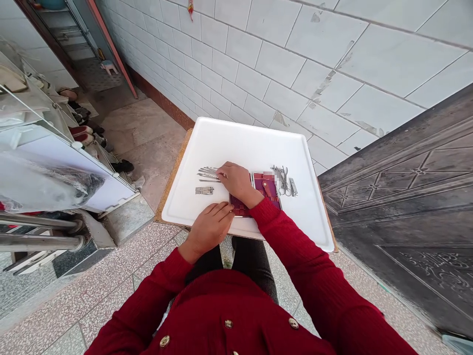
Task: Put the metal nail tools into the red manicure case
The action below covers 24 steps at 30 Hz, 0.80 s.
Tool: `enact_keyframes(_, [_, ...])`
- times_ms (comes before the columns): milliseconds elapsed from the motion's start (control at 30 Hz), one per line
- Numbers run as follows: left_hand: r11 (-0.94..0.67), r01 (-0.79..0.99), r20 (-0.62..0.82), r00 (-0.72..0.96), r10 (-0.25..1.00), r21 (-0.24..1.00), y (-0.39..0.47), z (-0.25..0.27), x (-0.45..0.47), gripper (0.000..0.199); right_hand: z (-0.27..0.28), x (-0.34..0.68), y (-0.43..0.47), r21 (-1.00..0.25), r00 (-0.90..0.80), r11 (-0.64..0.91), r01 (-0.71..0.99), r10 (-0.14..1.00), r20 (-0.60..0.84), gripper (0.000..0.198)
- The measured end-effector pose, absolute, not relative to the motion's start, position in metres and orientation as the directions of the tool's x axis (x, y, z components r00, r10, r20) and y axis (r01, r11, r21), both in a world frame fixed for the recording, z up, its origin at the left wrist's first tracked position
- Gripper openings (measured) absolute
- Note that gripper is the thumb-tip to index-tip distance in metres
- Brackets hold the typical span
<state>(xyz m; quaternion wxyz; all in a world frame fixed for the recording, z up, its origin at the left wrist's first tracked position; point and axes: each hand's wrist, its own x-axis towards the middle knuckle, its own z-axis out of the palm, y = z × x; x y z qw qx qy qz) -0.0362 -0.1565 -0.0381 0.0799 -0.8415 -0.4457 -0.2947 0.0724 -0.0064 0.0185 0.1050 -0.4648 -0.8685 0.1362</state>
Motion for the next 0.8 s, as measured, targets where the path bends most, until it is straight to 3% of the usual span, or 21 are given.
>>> enact_keyframes(800, [-0.579,0.804,0.536,0.432,0.725,0.135,-0.158,-0.038,-0.037,0.023,0.018,0.091,0.005,-0.341,-0.472,0.482,0.807,0.874,0.116,0.033])
